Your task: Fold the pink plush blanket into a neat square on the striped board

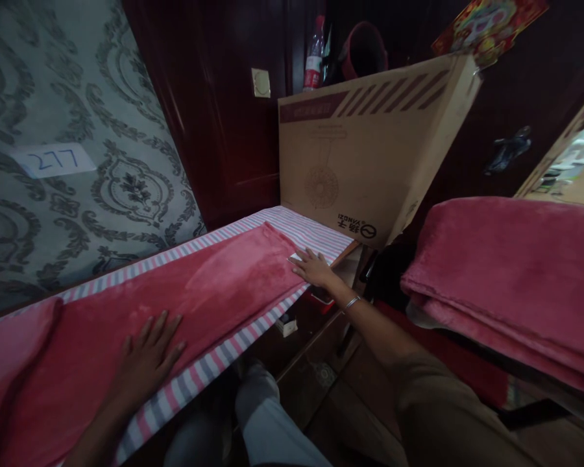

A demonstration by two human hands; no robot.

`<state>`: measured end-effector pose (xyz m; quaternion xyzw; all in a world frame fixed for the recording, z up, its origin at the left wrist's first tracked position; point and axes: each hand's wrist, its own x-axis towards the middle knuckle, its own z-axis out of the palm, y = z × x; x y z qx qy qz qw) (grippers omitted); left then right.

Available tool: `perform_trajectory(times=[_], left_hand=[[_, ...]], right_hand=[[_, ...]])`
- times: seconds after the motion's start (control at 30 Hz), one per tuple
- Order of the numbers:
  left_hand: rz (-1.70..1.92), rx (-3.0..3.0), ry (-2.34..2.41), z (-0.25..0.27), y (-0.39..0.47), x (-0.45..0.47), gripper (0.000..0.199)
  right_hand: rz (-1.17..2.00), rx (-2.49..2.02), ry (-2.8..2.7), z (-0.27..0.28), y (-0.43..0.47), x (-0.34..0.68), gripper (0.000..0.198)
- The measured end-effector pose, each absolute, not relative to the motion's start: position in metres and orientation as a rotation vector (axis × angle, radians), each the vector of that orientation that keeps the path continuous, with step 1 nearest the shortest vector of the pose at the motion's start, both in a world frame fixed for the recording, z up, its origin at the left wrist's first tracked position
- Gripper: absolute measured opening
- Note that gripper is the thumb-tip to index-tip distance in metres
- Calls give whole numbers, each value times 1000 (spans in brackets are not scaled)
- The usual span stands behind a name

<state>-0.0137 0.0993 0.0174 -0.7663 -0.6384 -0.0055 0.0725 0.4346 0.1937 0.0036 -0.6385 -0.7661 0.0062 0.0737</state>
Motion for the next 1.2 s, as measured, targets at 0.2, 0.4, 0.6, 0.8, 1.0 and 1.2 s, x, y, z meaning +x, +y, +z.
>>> perform_trajectory(times=[0.2, 0.4, 0.6, 0.8, 1.0, 1.2], left_hand=[[-45, -2306, -1919, 17, 101, -15, 62], [-15, -2299, -1944, 20, 99, -12, 62], [-38, -2296, -1943, 20, 98, -12, 61], [-77, -2311, -1935, 21, 97, -12, 61], [-55, -2305, -1933, 24, 97, -10, 60], [-38, -2325, -1939, 23, 98, -11, 60]], right_hand=[[53, -1987, -2308, 14, 194, 431, 53], [-22, -1886, -2372, 21, 184, 404, 53], [53, -1896, -2291, 11, 176, 389, 59], [170, -1849, -1972, 27, 176, 401, 44], [164, -2178, -1645, 38, 192, 424, 43], [175, -2283, -1637, 29, 198, 420, 38]])
